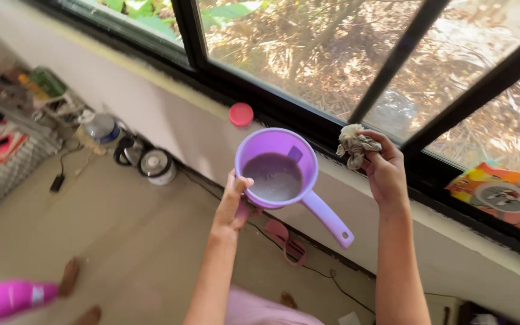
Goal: The recorder cleans the frame and sill of a sliding window using a damp cloth dipped in soapy water.
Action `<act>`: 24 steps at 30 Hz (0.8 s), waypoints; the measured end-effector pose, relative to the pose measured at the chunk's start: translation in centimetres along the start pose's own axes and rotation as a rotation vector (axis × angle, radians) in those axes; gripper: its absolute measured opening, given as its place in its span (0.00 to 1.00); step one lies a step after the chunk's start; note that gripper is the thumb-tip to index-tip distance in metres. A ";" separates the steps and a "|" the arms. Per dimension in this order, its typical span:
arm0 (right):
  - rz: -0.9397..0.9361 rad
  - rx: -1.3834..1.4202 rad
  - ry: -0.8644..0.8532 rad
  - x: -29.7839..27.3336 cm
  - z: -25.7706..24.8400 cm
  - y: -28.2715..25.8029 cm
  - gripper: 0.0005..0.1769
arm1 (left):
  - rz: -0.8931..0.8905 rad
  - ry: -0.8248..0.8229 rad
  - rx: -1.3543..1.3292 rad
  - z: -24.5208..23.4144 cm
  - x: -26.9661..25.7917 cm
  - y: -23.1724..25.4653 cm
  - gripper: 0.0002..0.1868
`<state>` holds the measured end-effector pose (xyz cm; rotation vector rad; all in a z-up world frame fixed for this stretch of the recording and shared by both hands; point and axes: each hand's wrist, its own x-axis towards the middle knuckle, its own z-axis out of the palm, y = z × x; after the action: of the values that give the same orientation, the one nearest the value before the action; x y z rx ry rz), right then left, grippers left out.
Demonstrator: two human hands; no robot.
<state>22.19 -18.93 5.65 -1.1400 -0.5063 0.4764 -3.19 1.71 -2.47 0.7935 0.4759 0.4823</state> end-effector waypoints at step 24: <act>-0.070 -1.518 -0.610 12.1 28.9 11.9 0.20 | -0.172 -0.075 0.109 -14.0 13.1 11.4 0.48</act>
<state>13.21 13.34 5.71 -2.4090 -1.5763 0.3244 -3.35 23.86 -5.19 0.8634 0.4992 0.2676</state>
